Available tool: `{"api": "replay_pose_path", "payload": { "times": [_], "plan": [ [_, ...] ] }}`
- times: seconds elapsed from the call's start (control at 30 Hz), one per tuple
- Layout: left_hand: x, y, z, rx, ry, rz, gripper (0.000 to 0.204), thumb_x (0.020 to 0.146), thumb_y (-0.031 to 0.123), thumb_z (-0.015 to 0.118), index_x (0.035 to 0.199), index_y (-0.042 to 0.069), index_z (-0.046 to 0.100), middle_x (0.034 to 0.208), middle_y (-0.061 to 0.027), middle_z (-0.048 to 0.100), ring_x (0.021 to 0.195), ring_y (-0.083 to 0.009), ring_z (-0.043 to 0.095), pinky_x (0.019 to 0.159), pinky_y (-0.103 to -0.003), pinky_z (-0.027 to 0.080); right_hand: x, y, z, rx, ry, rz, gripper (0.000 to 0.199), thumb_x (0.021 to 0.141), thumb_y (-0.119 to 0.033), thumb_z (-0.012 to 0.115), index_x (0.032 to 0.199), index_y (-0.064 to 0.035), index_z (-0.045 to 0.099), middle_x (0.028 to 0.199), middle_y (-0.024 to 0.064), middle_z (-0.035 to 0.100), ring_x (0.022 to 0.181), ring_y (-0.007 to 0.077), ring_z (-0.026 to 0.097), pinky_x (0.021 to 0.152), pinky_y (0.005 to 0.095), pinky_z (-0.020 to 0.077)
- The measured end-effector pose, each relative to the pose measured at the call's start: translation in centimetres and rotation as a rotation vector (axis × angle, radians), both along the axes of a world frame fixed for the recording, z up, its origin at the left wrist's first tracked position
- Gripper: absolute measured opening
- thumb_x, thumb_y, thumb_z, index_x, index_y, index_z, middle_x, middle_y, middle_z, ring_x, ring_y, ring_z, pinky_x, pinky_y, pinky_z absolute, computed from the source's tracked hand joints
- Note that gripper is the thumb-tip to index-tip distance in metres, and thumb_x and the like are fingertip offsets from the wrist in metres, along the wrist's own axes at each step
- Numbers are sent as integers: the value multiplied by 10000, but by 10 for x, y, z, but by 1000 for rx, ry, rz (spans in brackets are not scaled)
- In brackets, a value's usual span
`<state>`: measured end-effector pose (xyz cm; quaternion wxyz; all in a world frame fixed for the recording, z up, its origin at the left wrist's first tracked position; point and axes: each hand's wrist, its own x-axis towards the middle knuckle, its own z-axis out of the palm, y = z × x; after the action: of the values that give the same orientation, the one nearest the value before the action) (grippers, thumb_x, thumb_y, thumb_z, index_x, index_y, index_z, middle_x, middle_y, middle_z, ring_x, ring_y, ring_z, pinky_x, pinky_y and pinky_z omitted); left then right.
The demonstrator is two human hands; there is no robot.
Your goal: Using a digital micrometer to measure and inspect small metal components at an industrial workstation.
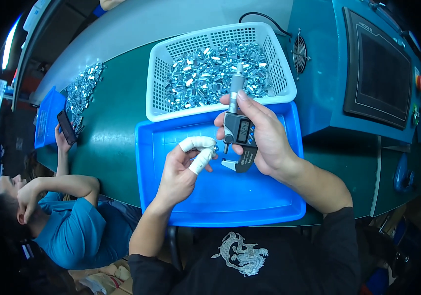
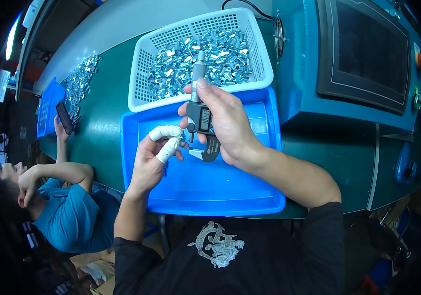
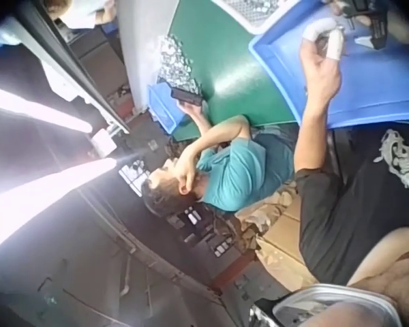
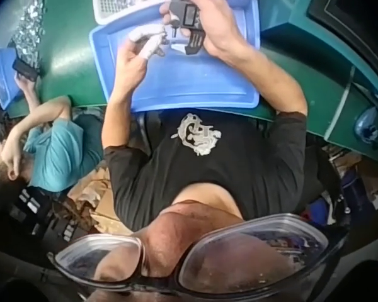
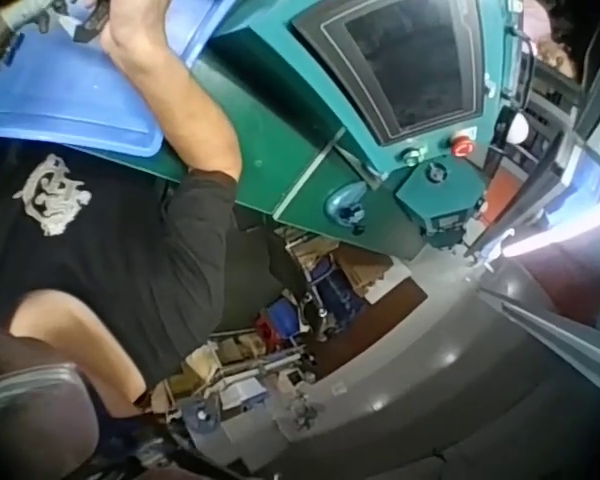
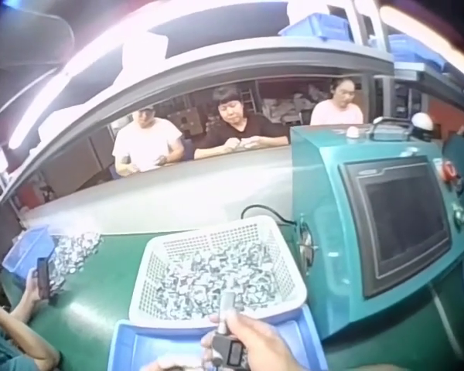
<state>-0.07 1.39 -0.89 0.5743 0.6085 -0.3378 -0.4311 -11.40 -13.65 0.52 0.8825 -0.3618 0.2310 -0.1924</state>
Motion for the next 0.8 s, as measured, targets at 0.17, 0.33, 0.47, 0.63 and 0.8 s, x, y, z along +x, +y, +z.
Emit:
{"api": "replay_pose_path", "payload": {
  "times": [0.17, 0.33, 0.47, 0.63, 0.8],
  "plan": [
    [-8, 1, 1, -40, 97, 17, 206, 888, 44, 588, 1086, -8, 573, 1019, -85, 606, 894, -180, 601, 707, -260, 495, -2, -2, 0, -3, 4, -5, 432, 986, -388, 383, 1175, -12, 484, 846, 102, 620, 697, 132, 624, 428, 216, 437],
    [-7, 0, 0, -18, 198, 51, 240, 869, 42, 606, 1102, -16, 598, 1046, -132, 634, 921, -210, 636, 747, -305, 544, -1, -2, 1, 29, -3, -3, 489, 991, -432, 328, 1198, -15, 475, 856, 107, 618, 717, 141, 626, 430, 220, 437],
    [-6, 1, 0, -8, 246, 46, 237, 863, 45, 613, 1091, -21, 606, 1012, -143, 650, 903, -214, 652, 737, -326, 569, -1, -1, -1, 31, -14, 9, 520, 992, -452, 301, 1230, -19, 464, 864, 111, 618, 727, 145, 624, 429, 223, 435],
    [-4, 2, 2, 17, 239, 20, 237, 857, 50, 619, 1081, -26, 609, 984, -135, 658, 858, -197, 657, 703, -322, 577, -1, -2, -1, 25, -23, 19, 528, 993, -449, 298, 1275, -25, 437, 876, 112, 615, 728, 146, 621, 425, 224, 432],
    [-4, 3, 2, 34, 252, 13, 233, 858, 49, 616, 1078, -24, 611, 985, -134, 658, 847, -189, 655, 698, -324, 577, -1, -1, 0, 35, -19, 24, 514, 994, -439, 312, 1277, -28, 434, 872, 110, 612, 723, 143, 620, 426, 220, 434]
  ]
}}
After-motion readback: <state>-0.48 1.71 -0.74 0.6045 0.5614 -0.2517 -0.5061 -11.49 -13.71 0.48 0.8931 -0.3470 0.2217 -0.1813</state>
